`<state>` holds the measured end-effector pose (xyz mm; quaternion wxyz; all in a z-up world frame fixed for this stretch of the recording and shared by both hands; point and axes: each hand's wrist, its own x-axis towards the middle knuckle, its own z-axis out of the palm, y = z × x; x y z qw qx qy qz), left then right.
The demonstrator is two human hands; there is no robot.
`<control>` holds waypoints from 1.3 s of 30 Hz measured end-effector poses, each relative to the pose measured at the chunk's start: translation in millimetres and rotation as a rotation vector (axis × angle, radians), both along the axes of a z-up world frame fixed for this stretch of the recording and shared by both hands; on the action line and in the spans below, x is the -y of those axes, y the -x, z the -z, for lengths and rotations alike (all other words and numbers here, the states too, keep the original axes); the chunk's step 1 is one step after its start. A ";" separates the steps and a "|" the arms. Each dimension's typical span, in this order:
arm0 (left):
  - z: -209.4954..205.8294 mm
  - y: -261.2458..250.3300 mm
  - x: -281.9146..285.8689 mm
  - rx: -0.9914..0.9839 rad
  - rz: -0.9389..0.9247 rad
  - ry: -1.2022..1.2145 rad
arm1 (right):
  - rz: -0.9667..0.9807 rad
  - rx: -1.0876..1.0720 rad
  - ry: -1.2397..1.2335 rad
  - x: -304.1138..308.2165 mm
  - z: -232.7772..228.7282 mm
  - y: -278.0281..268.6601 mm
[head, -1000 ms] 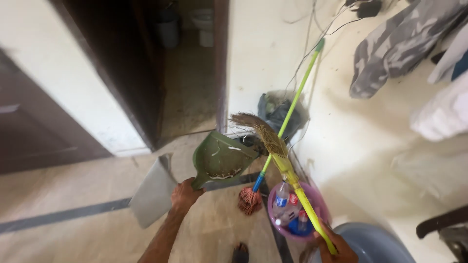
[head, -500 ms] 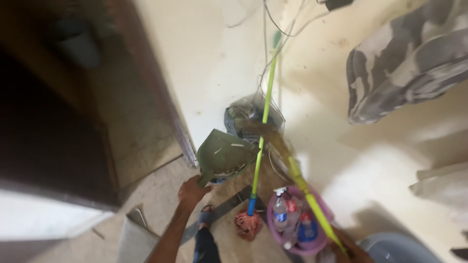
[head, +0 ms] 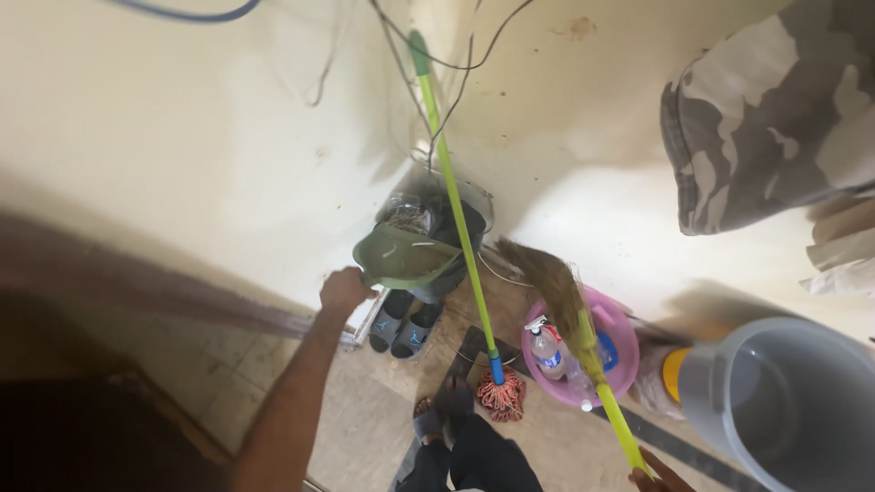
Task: Sweep the floor and collect debris into a dustpan before transferring it to a trash area.
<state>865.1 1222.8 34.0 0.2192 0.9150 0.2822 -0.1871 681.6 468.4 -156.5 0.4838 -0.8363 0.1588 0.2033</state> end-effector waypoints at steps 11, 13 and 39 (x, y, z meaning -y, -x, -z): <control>19.7 -159.5 -35.8 -0.259 0.324 -0.352 | 0.048 -0.022 0.068 -61.1 0.0 18.4; 26.9 -170.9 -36.2 -0.258 0.344 -0.376 | 0.299 -0.159 0.046 -132.0 -120.2 -4.3; 16.6 -223.3 3.0 -0.228 0.775 -0.689 | 0.346 -0.081 -0.034 -329.8 -236.0 -29.7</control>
